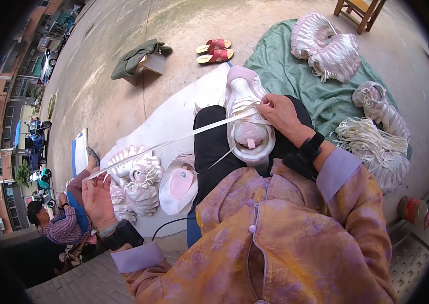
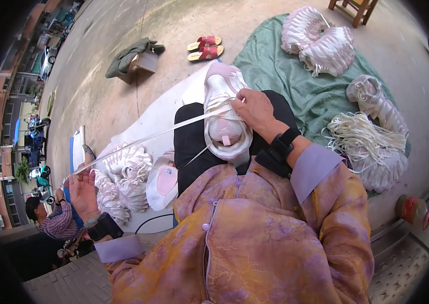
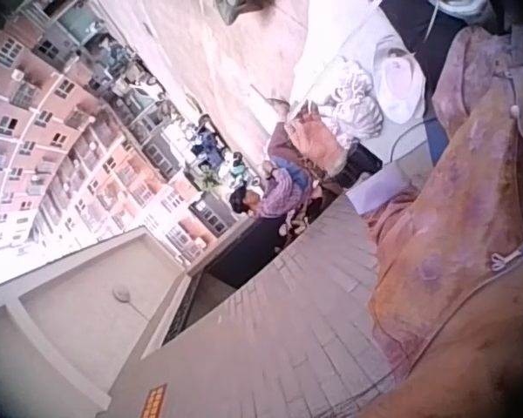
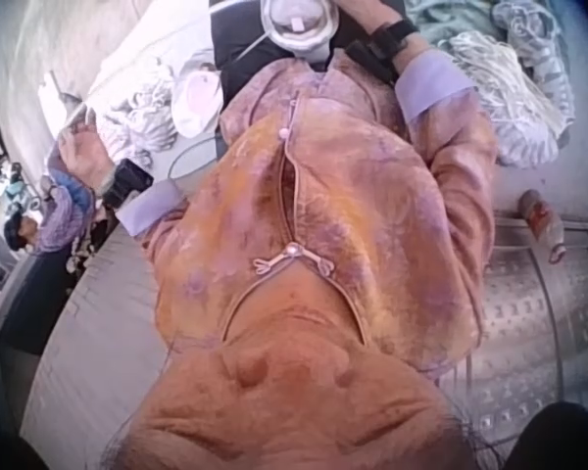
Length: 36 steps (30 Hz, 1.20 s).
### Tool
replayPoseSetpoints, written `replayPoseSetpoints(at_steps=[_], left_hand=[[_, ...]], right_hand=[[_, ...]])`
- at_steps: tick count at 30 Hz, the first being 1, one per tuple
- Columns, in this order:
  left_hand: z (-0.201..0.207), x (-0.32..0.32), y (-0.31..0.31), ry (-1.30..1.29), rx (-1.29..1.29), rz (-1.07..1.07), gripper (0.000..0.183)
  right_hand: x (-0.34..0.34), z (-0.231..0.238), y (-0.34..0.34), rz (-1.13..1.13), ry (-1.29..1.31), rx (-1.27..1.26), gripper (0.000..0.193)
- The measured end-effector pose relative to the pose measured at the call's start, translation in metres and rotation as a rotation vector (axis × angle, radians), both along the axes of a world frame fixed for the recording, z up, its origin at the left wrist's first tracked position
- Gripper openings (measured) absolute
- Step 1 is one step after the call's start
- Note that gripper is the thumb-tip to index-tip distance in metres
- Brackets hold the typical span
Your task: Lacing a pink and white sneaker while sitting outside at a shoe manufacturing facility.
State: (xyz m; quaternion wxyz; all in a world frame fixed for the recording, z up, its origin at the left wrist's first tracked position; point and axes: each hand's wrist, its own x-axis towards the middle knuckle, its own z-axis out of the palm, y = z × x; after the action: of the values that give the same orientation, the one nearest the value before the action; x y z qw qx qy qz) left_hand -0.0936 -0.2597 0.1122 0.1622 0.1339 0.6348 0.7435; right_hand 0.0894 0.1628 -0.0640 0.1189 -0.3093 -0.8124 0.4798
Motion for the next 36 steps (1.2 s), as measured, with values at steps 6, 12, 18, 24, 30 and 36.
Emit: replayPoseSetpoints(at_steps=[6,12,18,24,30,36], left_hand=[[0.036,0.034,0.052,0.048,0.459,-0.254,0.014],[0.030,0.059,0.072,-0.050,0.293,-0.361,0.010],[0.016,0.079,0.071,-0.161,-0.002,-0.171,0.013],[0.038,0.066,0.031,-0.089,0.007,-0.149,0.012],[0.043,0.040,-0.002,-0.014,0.094,-0.185,0.005],[0.048,0.042,0.013,0.088,0.100,-0.226,0.008]], right_hand=[[-0.006,-0.009,-0.003,-0.105,0.023,-0.092,0.024],[-0.005,-0.003,0.006,-0.093,-0.023,0.004,0.020],[-0.001,-0.004,0.009,-0.084,0.060,0.050,0.017],[-0.005,0.006,-0.009,-0.022,0.042,0.011,0.018],[0.003,-0.003,-0.009,-0.003,0.118,0.056,0.015],[0.010,0.000,-0.004,0.024,0.096,0.027,0.018]])
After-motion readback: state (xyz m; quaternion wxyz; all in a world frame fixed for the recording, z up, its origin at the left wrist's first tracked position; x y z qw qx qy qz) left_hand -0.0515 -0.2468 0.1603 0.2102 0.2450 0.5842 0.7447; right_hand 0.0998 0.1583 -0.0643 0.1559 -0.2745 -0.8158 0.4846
